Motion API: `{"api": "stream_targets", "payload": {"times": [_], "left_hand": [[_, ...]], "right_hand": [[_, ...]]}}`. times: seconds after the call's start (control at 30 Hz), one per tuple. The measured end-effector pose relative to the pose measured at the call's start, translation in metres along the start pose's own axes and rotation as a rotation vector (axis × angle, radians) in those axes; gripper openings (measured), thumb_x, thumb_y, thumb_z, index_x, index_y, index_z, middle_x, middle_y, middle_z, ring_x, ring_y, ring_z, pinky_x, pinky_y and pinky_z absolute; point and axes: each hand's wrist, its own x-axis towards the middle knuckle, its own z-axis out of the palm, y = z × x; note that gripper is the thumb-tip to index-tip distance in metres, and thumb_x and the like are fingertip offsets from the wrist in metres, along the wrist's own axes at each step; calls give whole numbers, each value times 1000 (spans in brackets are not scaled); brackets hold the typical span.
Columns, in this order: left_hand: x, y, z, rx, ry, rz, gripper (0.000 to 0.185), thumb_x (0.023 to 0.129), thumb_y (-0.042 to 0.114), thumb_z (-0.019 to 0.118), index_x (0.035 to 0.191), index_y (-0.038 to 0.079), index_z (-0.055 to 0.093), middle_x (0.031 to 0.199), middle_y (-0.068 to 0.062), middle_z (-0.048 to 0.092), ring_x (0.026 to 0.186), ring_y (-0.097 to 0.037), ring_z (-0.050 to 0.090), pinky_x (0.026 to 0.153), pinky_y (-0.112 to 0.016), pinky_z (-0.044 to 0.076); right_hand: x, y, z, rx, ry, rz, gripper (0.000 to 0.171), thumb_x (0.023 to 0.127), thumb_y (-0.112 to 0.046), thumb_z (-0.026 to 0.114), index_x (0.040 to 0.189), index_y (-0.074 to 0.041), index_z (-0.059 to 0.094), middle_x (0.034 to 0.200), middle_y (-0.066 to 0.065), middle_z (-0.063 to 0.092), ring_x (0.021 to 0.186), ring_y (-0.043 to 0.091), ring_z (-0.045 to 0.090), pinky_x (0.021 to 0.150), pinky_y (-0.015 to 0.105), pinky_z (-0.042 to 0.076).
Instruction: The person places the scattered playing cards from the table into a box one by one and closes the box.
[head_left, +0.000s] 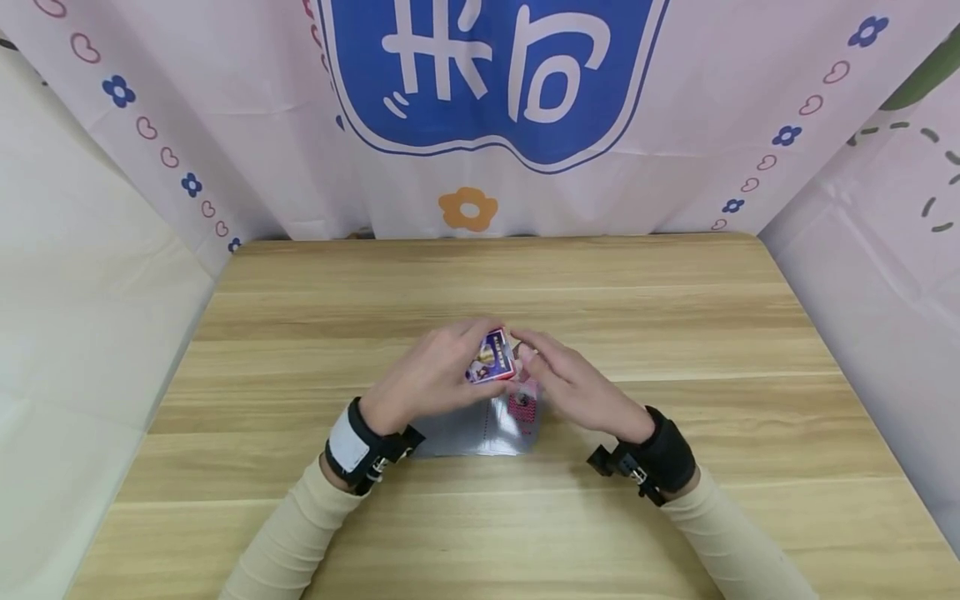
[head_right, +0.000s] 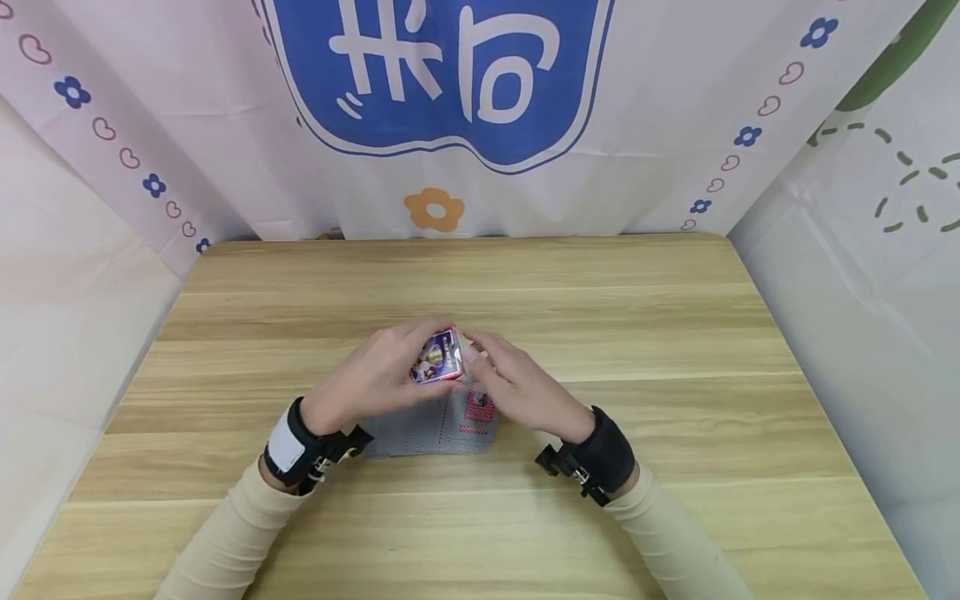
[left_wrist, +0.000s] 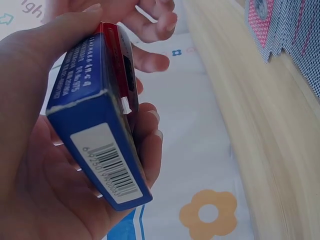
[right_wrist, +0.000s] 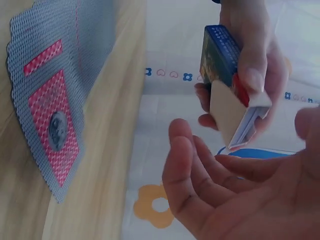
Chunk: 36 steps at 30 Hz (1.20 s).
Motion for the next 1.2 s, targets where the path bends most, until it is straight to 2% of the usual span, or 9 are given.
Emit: {"api": "stream_targets", "payload": {"times": [0.07, 0.13, 0.27, 0.47, 0.57, 0.73, 1.0, 1.1, 1.2], "left_hand": [[0, 0, -1, 12, -9, -17, 73, 89, 52, 82, 139, 6, 58, 111, -7, 72, 87, -10, 67, 72, -25, 58], [-1, 1, -1, 30, -22, -37, 76, 88, 54, 82, 142, 6, 56, 112, -7, 72, 87, -10, 67, 73, -26, 59], [-1, 1, -2, 51, -45, -63, 78, 88, 56, 81, 144, 8, 55, 115, -9, 72, 89, -12, 68, 76, -29, 60], [-1, 2, -4, 41, -58, -85, 78, 89, 57, 80, 145, 9, 54, 118, -8, 72, 91, -12, 67, 77, -29, 60], [-1, 2, -4, 35, -67, -96, 78, 89, 58, 79, 145, 10, 55, 116, -7, 71, 90, -12, 66, 76, -29, 59], [-1, 1, -4, 42, -66, -84, 76, 90, 57, 79, 144, 10, 55, 114, -6, 71, 89, -11, 66, 75, -27, 59], [0, 0, 0, 40, -57, -70, 72, 89, 52, 82, 141, 9, 56, 111, -4, 71, 87, -10, 66, 73, -27, 58], [0, 0, 0, 40, -71, -76, 74, 88, 53, 82, 143, 10, 56, 114, -5, 70, 89, -10, 66, 75, -27, 58], [0, 0, 0, 43, -76, -68, 76, 87, 54, 83, 143, 10, 55, 114, -5, 70, 88, -10, 65, 74, -25, 57]], "right_hand": [[2, 5, -2, -38, 32, 21, 50, 115, -35, 40, 154, -6, 49, 143, 12, 63, 125, 28, 64, 102, 46, 54], [4, 12, -2, -100, 41, 31, 43, 113, -31, 50, 145, -3, 57, 131, 12, 68, 112, 27, 68, 92, 41, 57], [8, 24, 0, -276, 18, 29, 39, 103, -24, 69, 130, 4, 66, 120, 16, 69, 101, 24, 70, 85, 37, 59], [10, 38, 7, -556, -37, 99, 80, 80, -51, 90, 132, 5, 64, 127, 21, 61, 102, 28, 59, 86, 40, 56], [9, 42, 9, -630, -49, 140, 85, 72, -56, 94, 125, 5, 66, 127, 22, 58, 102, 30, 55, 86, 41, 54], [9, 43, 9, -620, -35, 172, 69, 73, -49, 96, 111, 1, 67, 117, 18, 58, 97, 27, 53, 81, 38, 51], [8, 43, -3, -601, -17, 198, 39, 86, -31, 88, 88, -6, 58, 91, 6, 52, 87, 25, 46, 75, 34, 39], [9, 43, -7, -531, -53, 188, 38, 88, -28, 87, 83, -8, 55, 83, 3, 48, 82, 22, 45, 72, 32, 36], [11, 46, -15, -339, -142, 129, 27, 94, -26, 80, 86, -11, 60, 83, -1, 55, 80, 17, 50, 70, 28, 39]]}}
